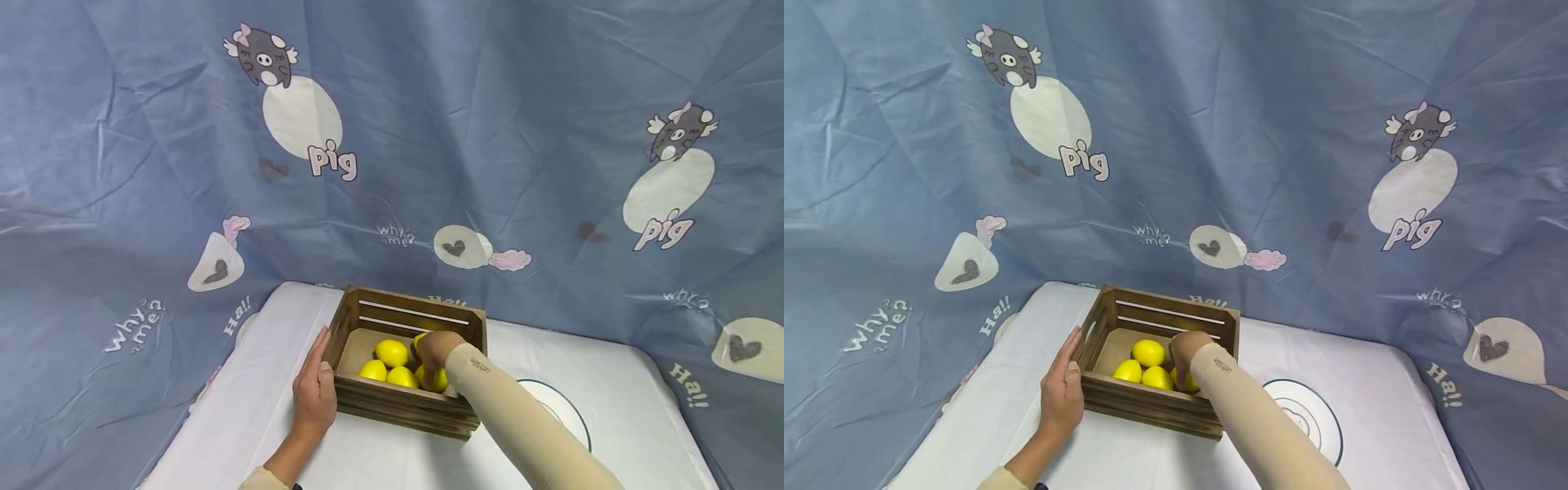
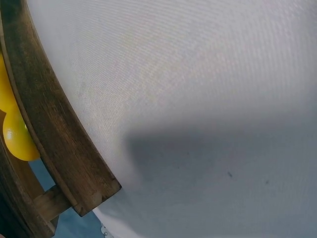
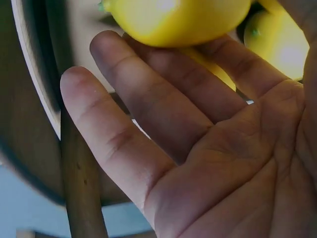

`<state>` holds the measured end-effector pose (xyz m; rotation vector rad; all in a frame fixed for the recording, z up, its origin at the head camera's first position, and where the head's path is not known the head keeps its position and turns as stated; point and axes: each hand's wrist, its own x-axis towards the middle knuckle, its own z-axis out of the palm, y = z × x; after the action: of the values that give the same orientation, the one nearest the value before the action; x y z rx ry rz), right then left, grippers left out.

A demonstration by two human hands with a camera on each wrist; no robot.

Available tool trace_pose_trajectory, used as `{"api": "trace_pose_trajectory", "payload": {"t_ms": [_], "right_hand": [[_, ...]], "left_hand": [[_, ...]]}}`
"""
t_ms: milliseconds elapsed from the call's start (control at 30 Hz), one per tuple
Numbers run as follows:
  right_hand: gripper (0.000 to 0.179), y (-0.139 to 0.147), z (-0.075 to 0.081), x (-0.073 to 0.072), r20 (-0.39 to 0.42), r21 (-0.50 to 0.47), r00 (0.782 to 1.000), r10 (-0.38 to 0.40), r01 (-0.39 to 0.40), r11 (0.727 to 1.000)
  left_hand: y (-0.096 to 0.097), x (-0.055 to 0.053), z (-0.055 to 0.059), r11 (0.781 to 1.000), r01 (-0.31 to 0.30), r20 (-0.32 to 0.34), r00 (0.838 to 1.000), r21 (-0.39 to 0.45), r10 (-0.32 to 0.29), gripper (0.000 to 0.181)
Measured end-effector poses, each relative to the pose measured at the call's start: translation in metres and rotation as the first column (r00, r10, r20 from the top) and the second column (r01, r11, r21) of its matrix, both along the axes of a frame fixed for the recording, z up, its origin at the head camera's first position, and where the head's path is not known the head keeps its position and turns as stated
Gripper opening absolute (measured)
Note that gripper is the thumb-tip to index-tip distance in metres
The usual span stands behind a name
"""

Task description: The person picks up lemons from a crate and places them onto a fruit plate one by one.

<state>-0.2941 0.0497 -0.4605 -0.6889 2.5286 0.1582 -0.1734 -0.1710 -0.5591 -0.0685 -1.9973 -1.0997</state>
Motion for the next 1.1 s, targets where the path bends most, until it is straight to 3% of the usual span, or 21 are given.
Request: {"api": "trace_pose_trajectory", "payload": {"t_ms": [167, 367, 633, 800, 1100], "right_hand": [[0.023, 0.001, -0.010, 0.002, 0.015, 0.025, 1.000, -0.019, 0.019, 1.000], [0.022, 0.003, -0.012, 0.002, 0.030, 0.025, 0.999, -0.026, 0.025, 0.999], [0.029, 0.007, 0.002, 0.000, 0.108, -0.051, 0.992, -0.071, 0.077, 0.996], [0.030, 0.009, 0.011, -0.004, 0.089, -0.070, 0.994, -0.062, 0.069, 0.995], [0.045, 0.021, 0.022, -0.004, 0.059, -0.196, 0.998, -0.017, 0.028, 0.980]], "left_hand": [[0.002, 0.000, 0.001, 1.000, 0.002, -0.023, 1.000, -0.009, -0.002, 0.058], [0.004, -0.001, 0.003, 1.000, -0.011, -0.067, 0.998, -0.014, 0.010, 0.057], [0.004, -0.003, 0.001, 1.000, -0.024, -0.066, 0.998, -0.012, 0.023, 0.056], [0.004, -0.004, 0.001, 0.999, -0.029, -0.085, 0.996, -0.014, 0.028, 0.056], [0.003, -0.004, -0.001, 1.000, -0.010, -0.076, 0.997, -0.005, 0.010, 0.056]]}}
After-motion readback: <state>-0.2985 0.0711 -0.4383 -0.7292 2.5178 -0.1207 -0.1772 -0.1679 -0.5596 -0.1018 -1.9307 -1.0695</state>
